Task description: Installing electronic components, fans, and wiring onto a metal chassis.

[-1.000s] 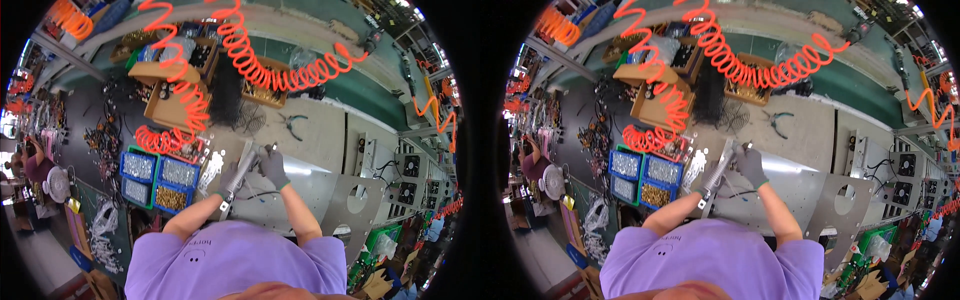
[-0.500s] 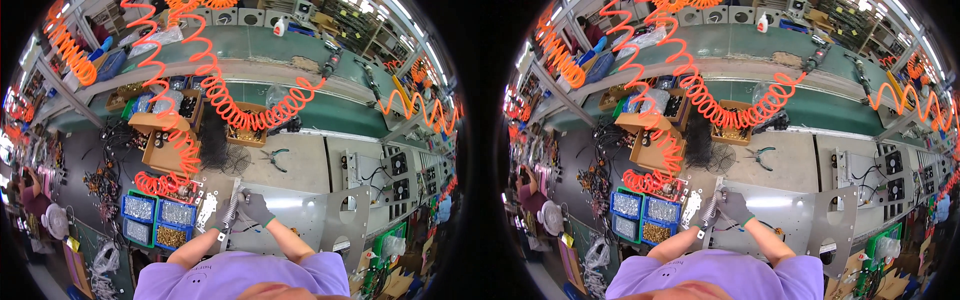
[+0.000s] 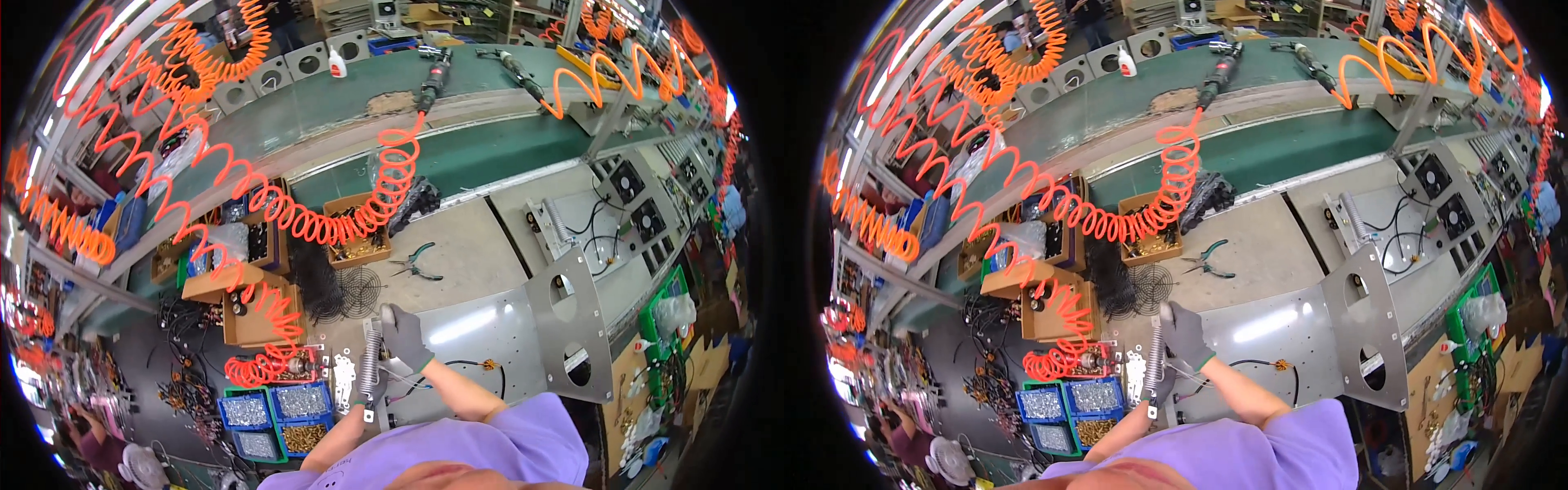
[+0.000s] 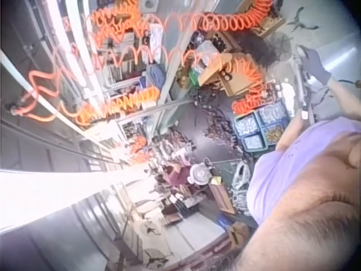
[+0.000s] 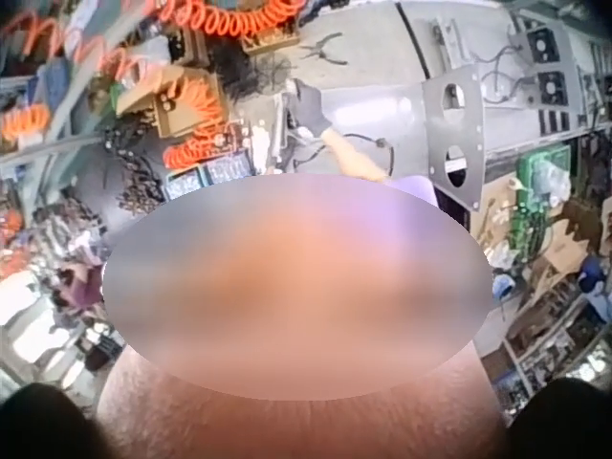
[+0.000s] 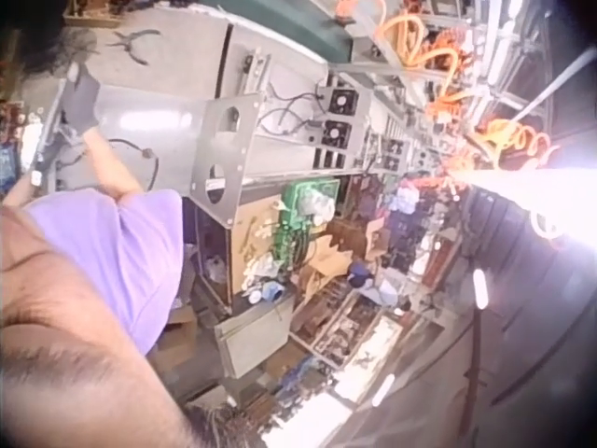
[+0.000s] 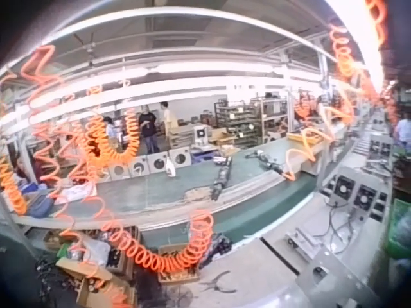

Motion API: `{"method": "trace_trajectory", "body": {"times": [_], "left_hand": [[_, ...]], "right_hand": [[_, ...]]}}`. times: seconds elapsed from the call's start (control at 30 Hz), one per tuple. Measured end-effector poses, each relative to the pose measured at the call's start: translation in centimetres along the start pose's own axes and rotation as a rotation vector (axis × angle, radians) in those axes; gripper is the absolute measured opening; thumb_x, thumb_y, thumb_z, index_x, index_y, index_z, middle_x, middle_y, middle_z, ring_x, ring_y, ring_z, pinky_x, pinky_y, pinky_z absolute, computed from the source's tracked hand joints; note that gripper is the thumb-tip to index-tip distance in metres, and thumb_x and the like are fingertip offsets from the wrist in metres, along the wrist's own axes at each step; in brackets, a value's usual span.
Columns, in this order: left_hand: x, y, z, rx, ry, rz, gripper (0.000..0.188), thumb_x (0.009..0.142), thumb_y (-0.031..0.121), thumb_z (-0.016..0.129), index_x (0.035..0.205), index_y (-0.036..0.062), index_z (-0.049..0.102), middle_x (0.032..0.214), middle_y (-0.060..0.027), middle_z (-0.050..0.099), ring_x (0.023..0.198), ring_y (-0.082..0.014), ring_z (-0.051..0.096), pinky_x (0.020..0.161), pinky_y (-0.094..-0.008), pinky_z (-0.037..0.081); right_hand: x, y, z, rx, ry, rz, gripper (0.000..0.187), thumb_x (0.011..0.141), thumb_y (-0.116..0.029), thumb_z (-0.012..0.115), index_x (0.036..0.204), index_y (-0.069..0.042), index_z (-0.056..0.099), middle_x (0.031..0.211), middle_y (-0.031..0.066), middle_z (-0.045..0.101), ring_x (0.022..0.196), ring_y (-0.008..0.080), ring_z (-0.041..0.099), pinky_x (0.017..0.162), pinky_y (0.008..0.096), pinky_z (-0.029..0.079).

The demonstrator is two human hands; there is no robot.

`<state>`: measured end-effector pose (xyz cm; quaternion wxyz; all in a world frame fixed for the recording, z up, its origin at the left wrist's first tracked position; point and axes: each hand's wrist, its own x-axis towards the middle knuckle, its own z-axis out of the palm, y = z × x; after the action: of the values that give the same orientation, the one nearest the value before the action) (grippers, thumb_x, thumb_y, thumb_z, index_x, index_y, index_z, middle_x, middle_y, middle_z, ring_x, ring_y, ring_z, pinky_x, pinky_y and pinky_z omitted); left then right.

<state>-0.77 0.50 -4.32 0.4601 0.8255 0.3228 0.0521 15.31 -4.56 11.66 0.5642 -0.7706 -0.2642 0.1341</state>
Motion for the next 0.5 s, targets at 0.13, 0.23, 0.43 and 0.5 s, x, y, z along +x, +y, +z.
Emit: {"method": "trace_trajectory", "body": {"times": [0.13,0.23,0.43,0.5], "left_hand": [[0.9,1.0,0.7,0.018,-0.018,0.047,0.059,0.075,0.017,0.06,0.128,0.0055,0.036,0.115,-0.019,0.051,0.104,-0.0356,0.054,0.086,-0.0393,0.046],[-1.1,-0.7,0.3,0.021,-0.027,0.06,0.06,0.075,0.017,0.06,0.128,0.0055,0.036,0.115,-0.019,0.051,0.104,-0.0356,0.054,0.086,-0.0392,0.046],[0.8,1.2,1.3,0.017,-0.019,0.118,0.06,0.074,0.017,0.06,0.128,0.0056,0.036,0.115,-0.019,0.051,0.104,-0.0356,0.054,0.086,-0.0392,0.046],[1.1,1.8,1.9,0.017,-0.011,0.141,0.06,0.074,0.017,0.06,0.128,0.0056,0.036,0.115,-0.019,0.051,0.104,-0.0356,0.054,0.086,-0.0392,0.046]], "right_hand": [[-2.8,-0.1,0.4,-0.009,-0.059,-0.1,0.035,0.089,-0.035,0.049,0.075,-0.004,0.054,0.064,0.0202,0.055,0.062,0.0397,0.056,0.053,0.0456,0.043],[-4.9,-0.6,0.2,-0.043,-0.099,-0.202,0.028,0.085,-0.03,0.055,0.073,-0.005,0.055,0.062,0.0162,0.055,0.058,0.0355,0.056,0.052,0.043,0.043],[-7.7,-0.2,1.1,-0.052,-0.207,-0.372,0.02,0.081,-0.025,0.06,0.072,-0.007,0.055,0.064,0.0122,0.056,0.057,0.0307,0.057,0.051,0.0409,0.043],[-7.6,-0.6,0.9,-0.066,-0.232,-0.384,0.021,0.082,-0.025,0.06,0.072,-0.007,0.055,0.064,0.0124,0.056,0.057,0.031,0.057,0.052,0.0413,0.043]]}}
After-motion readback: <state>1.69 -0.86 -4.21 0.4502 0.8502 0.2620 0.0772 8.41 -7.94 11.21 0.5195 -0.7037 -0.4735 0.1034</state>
